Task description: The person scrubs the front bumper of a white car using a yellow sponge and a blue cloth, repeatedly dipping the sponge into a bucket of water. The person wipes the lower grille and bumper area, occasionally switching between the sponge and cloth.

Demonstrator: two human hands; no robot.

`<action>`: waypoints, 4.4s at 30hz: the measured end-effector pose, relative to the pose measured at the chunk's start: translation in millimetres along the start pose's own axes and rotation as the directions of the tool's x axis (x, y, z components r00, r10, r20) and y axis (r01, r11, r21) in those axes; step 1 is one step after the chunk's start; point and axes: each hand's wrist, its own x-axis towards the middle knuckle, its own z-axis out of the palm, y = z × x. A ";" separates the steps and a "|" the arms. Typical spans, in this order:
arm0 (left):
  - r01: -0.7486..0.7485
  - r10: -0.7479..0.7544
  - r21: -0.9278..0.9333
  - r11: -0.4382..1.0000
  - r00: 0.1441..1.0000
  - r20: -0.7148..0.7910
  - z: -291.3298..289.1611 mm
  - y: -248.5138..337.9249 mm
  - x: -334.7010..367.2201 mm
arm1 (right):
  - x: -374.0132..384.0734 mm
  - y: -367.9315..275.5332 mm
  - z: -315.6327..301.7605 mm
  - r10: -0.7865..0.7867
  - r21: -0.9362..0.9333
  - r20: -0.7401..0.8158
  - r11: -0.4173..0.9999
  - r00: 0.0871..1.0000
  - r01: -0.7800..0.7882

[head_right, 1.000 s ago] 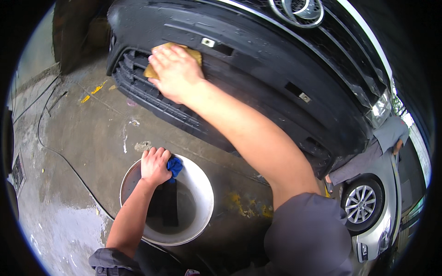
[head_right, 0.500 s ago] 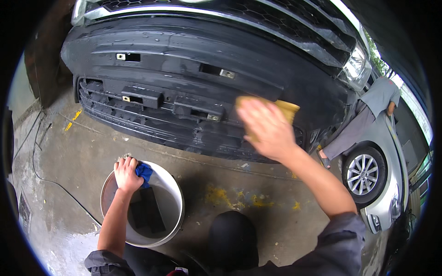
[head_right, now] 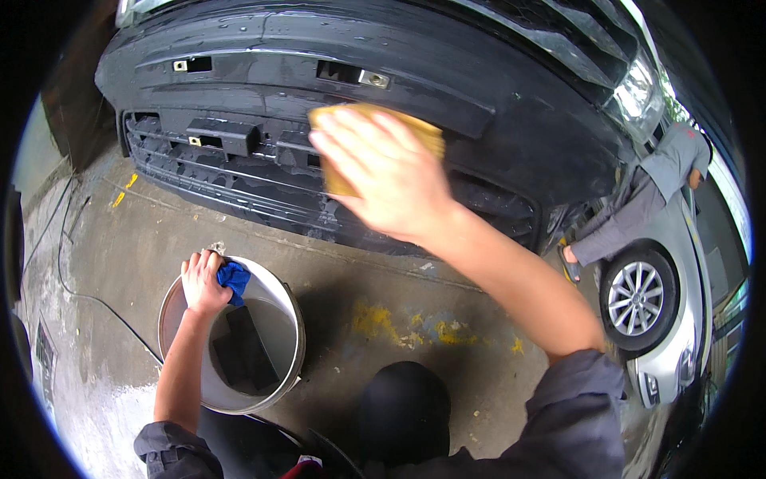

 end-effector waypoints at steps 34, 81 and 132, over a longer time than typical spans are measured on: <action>-0.005 0.005 -0.002 1.000 0.999 -0.048 2.9 -0.7 -3.3 | -173.3 67.1 -88.1 0.329 -0.170 -0.022 0.929 0.944 -0.328; -0.043 0.045 0.071 0.997 0.998 -0.035 11.6 -3.5 -5.5 | -212.0 111.0 -58.2 0.286 -0.248 -0.299 0.898 0.910 -0.364; -0.489 0.575 -0.434 0.756 0.814 0.084 12.9 -74.3 45.9 | 193.2 -95.4 56.9 0.049 -0.326 -0.183 0.939 0.982 -0.108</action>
